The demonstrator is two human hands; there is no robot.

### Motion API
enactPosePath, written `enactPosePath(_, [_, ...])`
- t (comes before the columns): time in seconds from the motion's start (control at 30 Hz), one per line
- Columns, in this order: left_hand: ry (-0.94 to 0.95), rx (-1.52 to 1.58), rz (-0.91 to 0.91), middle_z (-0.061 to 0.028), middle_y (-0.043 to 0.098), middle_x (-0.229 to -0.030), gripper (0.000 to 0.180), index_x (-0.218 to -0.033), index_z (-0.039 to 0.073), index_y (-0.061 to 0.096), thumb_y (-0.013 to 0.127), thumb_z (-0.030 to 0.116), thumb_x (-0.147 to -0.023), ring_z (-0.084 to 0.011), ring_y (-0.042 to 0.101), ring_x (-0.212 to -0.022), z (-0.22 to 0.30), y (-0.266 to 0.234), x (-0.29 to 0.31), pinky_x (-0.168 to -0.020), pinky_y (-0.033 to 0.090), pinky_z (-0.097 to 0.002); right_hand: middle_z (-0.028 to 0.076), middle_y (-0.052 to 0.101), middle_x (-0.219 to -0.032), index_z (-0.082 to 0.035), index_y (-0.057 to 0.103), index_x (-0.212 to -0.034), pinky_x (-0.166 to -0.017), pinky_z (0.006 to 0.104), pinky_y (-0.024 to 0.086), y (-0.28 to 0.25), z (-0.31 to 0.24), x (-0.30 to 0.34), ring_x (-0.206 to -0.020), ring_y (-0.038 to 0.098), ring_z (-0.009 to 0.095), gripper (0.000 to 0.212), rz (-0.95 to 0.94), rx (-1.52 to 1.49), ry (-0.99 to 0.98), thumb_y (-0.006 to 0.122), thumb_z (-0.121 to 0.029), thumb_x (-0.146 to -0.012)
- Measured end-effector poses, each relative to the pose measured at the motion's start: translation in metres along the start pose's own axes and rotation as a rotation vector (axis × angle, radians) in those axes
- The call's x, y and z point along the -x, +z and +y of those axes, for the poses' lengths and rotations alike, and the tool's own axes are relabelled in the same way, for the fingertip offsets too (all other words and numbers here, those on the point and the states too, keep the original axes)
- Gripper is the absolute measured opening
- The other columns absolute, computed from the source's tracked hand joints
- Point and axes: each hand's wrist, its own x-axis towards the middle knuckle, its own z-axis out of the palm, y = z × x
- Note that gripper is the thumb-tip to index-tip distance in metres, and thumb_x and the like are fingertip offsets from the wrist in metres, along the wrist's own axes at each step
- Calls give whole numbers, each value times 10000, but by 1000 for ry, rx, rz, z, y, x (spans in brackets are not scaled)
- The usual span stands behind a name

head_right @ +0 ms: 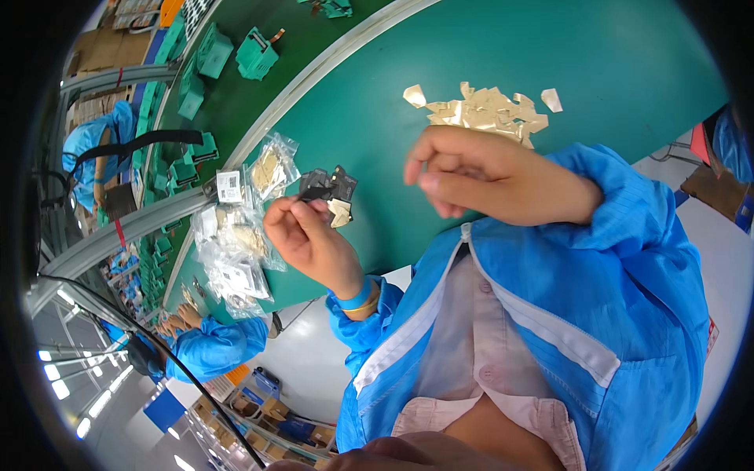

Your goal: The person applies black adhesive foam tape to green plastic component housings by hand.

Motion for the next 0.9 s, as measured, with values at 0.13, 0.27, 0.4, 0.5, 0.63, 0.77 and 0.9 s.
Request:
enactPosePath(0.13, [411, -58, -250, -119, 610, -862, 42, -1015, 13, 498, 514, 5, -977, -166, 536, -722, -3, 15, 14, -620, 442, -284, 53, 587, -947, -19, 479, -1196, -727, 249, 467, 8, 12, -10, -817, 563, 94, 203, 61, -107, -8, 455, -150, -1042])
enactPosePath(0.27, [726, -334, -501, -182, 635, -948, 159, -1025, -9, 518, 551, -83, -889, -235, 587, -801, 5, 26, 23, -679, 468, -324, 49, 588, -970, -7, 469, -1223, -778, 268, 479, 6, 19, -11, -859, 570, 106, 232, 78, -211, -67, 506, -102, -1015])
enactPosePath(0.4, [276, 62, -465, -153, 643, -964, 222, -1015, -21, 616, 670, -60, -803, -269, 617, -875, 9, 45, 34, -832, 484, -362, 47, 592, -975, -13, 503, -1191, -775, 267, 477, -2, 26, -6, -867, 578, 120, 241, 241, 95, -320, 579, -49, -965])
enactPosePath(0.5, [-259, 349, -461, -137, 648, -1047, 233, -1089, -28, 583, 677, -2, -878, -171, 619, -960, 14, 54, 33, -886, 491, -312, 59, 605, -958, -14, 544, -1131, -764, 282, 482, -3, 16, 2, -863, 592, 144, 190, 319, 322, -362, 591, -37, -949])
enactPosePath(0.63, [-327, 313, -529, -106, 630, -1038, 210, -1079, -23, 610, 670, -64, -882, -116, 588, -900, 12, 55, 33, -787, 474, -225, 94, 617, -931, -18, 588, -1054, -750, 324, 492, -8, 16, 2, -848, 614, 214, 136, 311, 597, -453, 616, -39, -922])
enactPosePath(0.77, [-237, 293, -484, -110, 679, -975, 150, -1047, -38, 624, 657, -37, -901, -146, 640, -883, 7, 62, 34, -829, 511, -272, 105, 608, -926, -26, 607, -1036, -745, 344, 489, -12, 28, -2, -847, 604, 261, 148, 379, 692, -546, 641, -39, -893])
enactPosePath(0.9, [-196, 242, -447, -109, 683, -963, 132, -1030, -42, 641, 657, -43, -899, -150, 648, -867, 7, 62, 33, -813, 523, -281, 96, 590, -991, -57, 596, -997, -723, 363, 469, -12, 24, -2, -856, 588, 273, 156, 498, 946, -705, 640, -104, -854])
